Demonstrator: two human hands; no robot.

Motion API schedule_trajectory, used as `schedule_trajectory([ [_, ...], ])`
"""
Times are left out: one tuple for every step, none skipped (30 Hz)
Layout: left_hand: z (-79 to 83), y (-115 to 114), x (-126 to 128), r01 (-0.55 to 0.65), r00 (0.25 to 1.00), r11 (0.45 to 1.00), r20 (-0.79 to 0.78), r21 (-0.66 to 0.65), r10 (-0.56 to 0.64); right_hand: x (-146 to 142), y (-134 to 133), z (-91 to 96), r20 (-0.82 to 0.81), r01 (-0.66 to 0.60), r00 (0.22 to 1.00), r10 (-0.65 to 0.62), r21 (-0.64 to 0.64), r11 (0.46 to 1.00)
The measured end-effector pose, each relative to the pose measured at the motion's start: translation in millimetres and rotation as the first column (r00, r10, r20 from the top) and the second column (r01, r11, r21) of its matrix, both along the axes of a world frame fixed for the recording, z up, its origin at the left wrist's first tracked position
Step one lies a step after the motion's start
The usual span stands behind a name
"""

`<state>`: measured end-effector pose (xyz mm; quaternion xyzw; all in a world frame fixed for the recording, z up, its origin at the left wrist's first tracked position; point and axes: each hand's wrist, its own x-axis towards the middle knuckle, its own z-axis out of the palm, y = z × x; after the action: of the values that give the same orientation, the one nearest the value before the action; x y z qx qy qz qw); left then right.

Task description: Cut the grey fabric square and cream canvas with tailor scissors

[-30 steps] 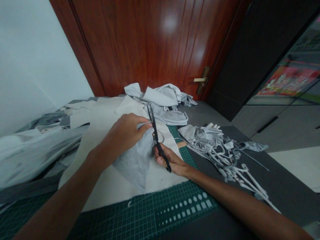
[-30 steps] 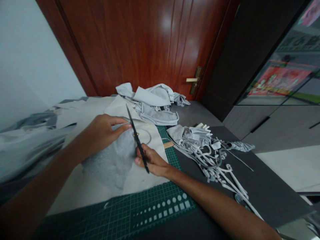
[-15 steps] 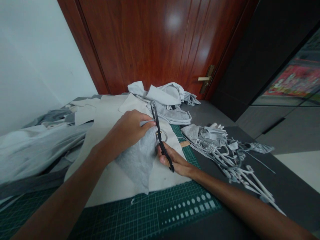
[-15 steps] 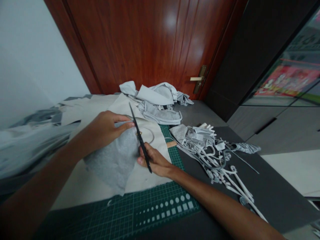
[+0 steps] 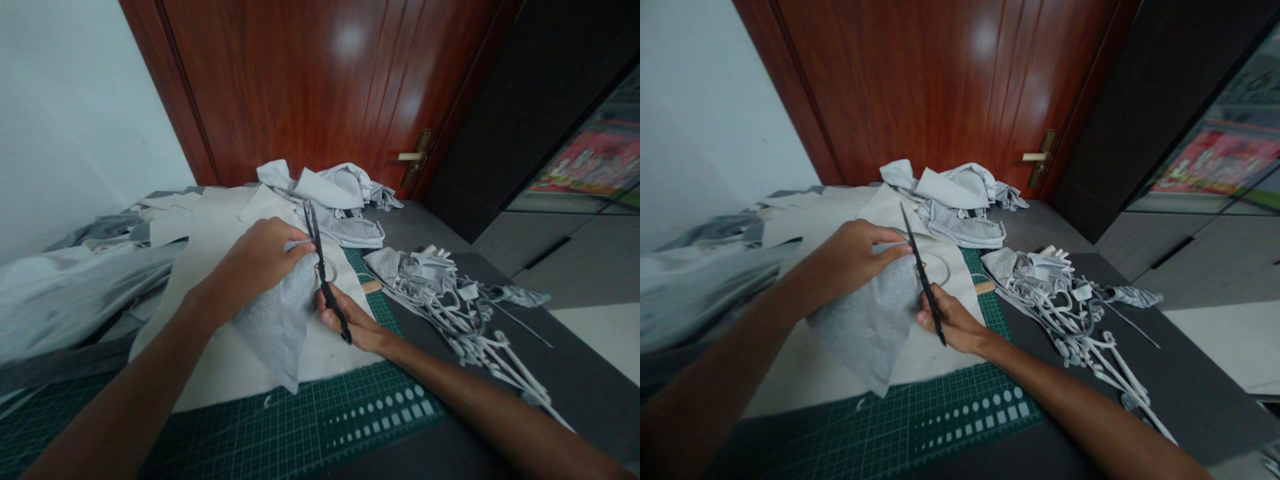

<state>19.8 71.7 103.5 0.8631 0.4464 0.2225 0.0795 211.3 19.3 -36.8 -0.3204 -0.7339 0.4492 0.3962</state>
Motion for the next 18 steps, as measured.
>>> schedule_trajectory([
  [-0.5, -0.1, 0.6, -0.006, 1.000, 1.000, 0.006, -0.006, 0.006, -0.1, 0.5, -0.3, -0.004, 0.004, 1.000, -0.004, 0.002, 1.000],
  [-0.8, -0.3, 1.1, -0.010, 1.000, 1.000, 0.008, -0.013, 0.010, -0.3, 0.8, -0.5, -0.009, 0.005, 1.000, -0.005, 0.002, 1.000],
  [-0.9, -0.4, 1.4, -0.015, 1.000, 1.000, 0.006, -0.018, 0.015, -0.4, 1.1, -0.4, -0.014, 0.003, 1.000, -0.003, 0.000, 1.000],
  [-1.0, -0.4, 1.7, -0.014, 1.000, 1.000, 0.001, -0.022, 0.014, -0.5, 1.3, -0.1, -0.020, -0.002, 1.000, 0.002, -0.002, 1.000],
  [-0.9, -0.3, 1.7, -0.010, 1.000, 1.000, -0.002, -0.025, 0.010, -0.5, 1.3, 0.2, -0.026, -0.007, 1.000, 0.006, -0.003, 1.000],
  [-0.9, -0.1, 1.7, -0.007, 1.000, 1.000, -0.005, -0.028, 0.007, -0.4, 1.3, 0.5, -0.029, -0.010, 1.000, 0.010, -0.004, 1.000],
  [-1.0, 0.2, 1.5, -0.007, 1.000, 1.000, -0.005, -0.030, 0.007, -0.2, 1.2, 0.7, -0.030, -0.012, 0.999, 0.012, -0.003, 1.000],
  [-1.1, 0.6, 1.3, -0.011, 1.000, 0.999, -0.004, -0.030, 0.011, -0.1, 1.3, 0.5, -0.028, -0.008, 1.000, 0.008, -0.002, 1.000],
  [-1.3, 1.1, 1.1, -0.018, 1.000, 0.999, -0.004, -0.028, 0.018, 0.1, 1.6, 0.0, -0.022, -0.004, 1.000, 0.004, -0.002, 1.000],
  [-1.5, 1.6, 0.9, -0.024, 1.000, 0.999, -0.007, -0.024, 0.023, 0.2, 2.1, -1.0, -0.018, 0.003, 1.000, -0.003, -0.003, 1.000],
  [-1.8, 2.2, 0.7, -0.028, 1.000, 0.999, -0.010, -0.018, 0.028, 0.2, 3.0, -2.4, -0.018, 0.011, 1.000, -0.011, -0.007, 1.000],
  [-2.1, 2.9, 0.4, -0.028, 1.000, 1.000, -0.013, -0.011, 0.028, 0.1, 4.3, -4.3, -0.022, 0.017, 1.000, -0.017, -0.012, 1.000],
  [-2.7, 3.6, 0.3, -0.025, 1.000, 1.000, -0.015, -0.006, 0.025, 0.0, 5.9, -6.6, -0.028, 0.021, 0.999, -0.022, -0.019, 1.000],
  [-3.5, 4.4, 0.1, -0.019, 1.000, 1.000, -0.017, -0.003, 0.019, -0.3, 7.8, -9.0, -0.036, 0.022, 0.999, -0.023, -0.030, 0.999],
  [-4.6, 5.3, 0.1, -0.010, 1.000, 1.000, -0.016, -0.002, 0.010, -0.5, 9.8, -11.4, -0.050, 0.018, 0.999, -0.020, -0.043, 0.999],
  [-6.1, 6.4, 0.1, 0.001, 1.000, 1.000, -0.010, -0.006, -0.001, -0.7, 11.6, -13.6, -0.067, 0.008, 0.998, -0.012, -0.058, 0.998],
  [-8.0, 7.7, 0.2, 0.012, 1.000, 1.000, 0.002, -0.013, -0.012, -0.8, 13.3, -15.5, -0.085, -0.007, 0.996, 0.000, -0.075, 0.997],
  [-10.2, 9.2, 0.3, 0.021, 1.000, 1.000, 0.019, -0.020, -0.021, -0.6, 14.5, -16.9, -0.105, -0.022, 0.994, 0.012, -0.093, 0.995],
])
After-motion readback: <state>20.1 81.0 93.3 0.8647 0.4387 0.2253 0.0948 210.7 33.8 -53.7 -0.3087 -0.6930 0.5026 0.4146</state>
